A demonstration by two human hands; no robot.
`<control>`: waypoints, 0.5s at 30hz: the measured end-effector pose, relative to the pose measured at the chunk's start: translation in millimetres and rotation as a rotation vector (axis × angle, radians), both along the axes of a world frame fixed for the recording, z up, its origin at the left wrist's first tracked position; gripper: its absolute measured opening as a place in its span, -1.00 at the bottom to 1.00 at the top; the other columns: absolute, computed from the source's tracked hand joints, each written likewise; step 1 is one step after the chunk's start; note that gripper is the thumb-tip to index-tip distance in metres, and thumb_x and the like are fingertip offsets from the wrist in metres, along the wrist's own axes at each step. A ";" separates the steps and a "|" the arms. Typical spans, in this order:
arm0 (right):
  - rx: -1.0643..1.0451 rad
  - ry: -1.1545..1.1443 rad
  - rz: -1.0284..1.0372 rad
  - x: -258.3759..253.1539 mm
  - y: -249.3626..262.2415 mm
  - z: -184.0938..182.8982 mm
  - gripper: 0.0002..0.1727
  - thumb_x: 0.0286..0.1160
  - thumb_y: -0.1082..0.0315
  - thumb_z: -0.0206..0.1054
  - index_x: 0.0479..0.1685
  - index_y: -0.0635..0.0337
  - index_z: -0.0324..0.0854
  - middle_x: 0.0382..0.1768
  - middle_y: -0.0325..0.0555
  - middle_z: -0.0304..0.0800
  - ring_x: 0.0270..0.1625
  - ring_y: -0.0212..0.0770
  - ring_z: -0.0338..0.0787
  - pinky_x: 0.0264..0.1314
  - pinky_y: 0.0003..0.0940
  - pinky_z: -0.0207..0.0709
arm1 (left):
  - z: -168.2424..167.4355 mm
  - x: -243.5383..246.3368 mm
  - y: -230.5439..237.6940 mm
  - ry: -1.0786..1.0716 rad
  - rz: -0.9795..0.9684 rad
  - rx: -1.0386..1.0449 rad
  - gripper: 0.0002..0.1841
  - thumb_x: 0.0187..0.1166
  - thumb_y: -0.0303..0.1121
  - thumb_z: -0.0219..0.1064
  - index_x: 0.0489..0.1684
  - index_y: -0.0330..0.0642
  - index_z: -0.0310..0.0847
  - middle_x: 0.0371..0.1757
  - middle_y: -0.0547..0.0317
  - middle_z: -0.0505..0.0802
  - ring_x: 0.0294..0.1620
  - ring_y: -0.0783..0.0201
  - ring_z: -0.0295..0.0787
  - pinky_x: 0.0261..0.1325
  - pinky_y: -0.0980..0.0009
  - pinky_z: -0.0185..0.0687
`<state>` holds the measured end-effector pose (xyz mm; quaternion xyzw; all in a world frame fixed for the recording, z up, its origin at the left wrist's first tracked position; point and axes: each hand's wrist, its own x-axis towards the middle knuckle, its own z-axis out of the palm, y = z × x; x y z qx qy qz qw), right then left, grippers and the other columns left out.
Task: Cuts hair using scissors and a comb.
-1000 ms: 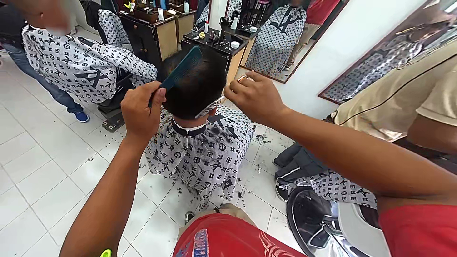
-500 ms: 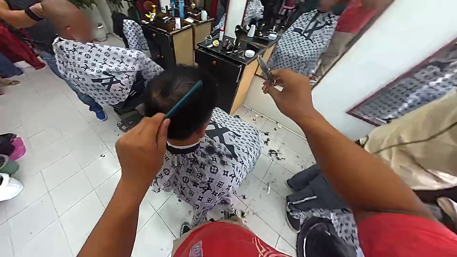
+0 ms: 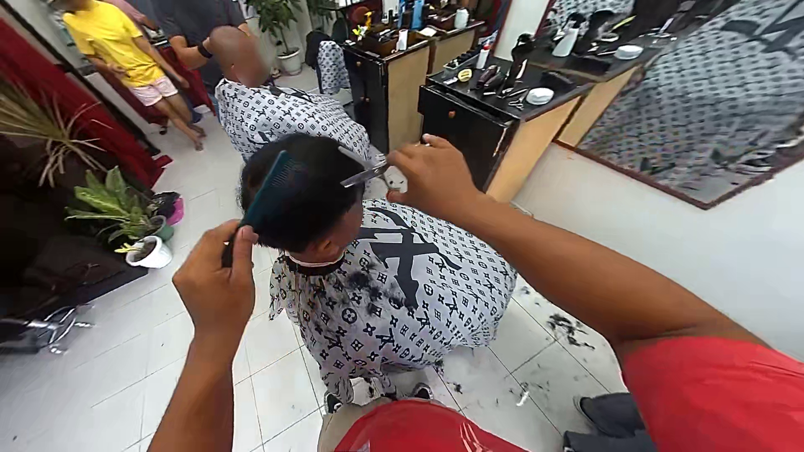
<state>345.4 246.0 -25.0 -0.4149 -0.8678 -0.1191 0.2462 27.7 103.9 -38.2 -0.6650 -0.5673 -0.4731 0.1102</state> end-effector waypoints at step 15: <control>0.130 0.065 0.339 10.5 10.2 -49.1 -0.83 0.50 0.59 0.32 -0.06 0.23 0.77 -0.14 0.08 0.87 -0.03 0.11 0.89 0.27 0.19 0.67 | 15.7 48.6 10.5 0.333 0.112 -0.143 -0.68 0.79 -0.24 0.19 0.08 -0.30 0.79 -0.07 -0.17 0.89 -0.14 -0.16 0.89 -0.18 -0.21 0.72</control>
